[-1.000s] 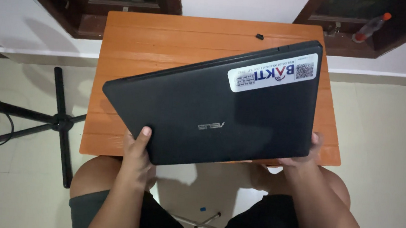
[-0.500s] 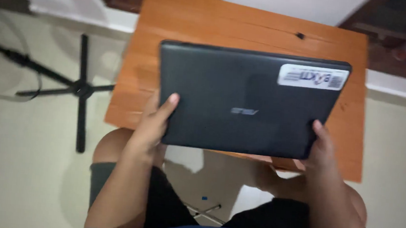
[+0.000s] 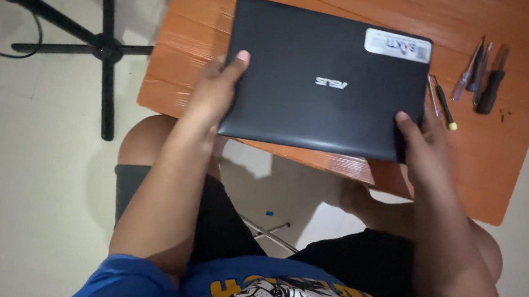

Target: Unscrewing the back cover of a laptop, prying it open, and inspecting the device.

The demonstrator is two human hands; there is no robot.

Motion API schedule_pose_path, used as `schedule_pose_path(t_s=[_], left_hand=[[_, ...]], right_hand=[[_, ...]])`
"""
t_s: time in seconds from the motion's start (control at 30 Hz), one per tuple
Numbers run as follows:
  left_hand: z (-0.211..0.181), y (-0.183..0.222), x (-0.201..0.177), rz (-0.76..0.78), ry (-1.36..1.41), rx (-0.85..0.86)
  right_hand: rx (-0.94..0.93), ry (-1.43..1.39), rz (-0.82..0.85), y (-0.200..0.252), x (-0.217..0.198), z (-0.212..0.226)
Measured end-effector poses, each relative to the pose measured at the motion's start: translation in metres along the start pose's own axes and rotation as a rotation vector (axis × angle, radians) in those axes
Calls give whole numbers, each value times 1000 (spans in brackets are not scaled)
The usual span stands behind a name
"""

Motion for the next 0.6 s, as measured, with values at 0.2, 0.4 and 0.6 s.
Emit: schedule_pose_path(t_s=[0.2, 0.4, 0.6], left_hand=[[-7, -10, -6, 115, 9, 130], [-18, 1, 1, 277, 92, 204], [-12, 0, 12, 469, 271, 311]], right_hand=[[86, -271, 60, -9, -3, -28], [-135, -374, 175, -6, -11, -14], [-46, -897, 290, 3, -20, -20]])
Point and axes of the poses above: each hand's wrist, its own y-axis away from the middle knuckle, its own x-axis out of the palm, z = x × y, the point moved 8 cm from there along -y, towards the middle knuckle, and after that the axes turned 4 degrees about z, right-handed, at the moved point
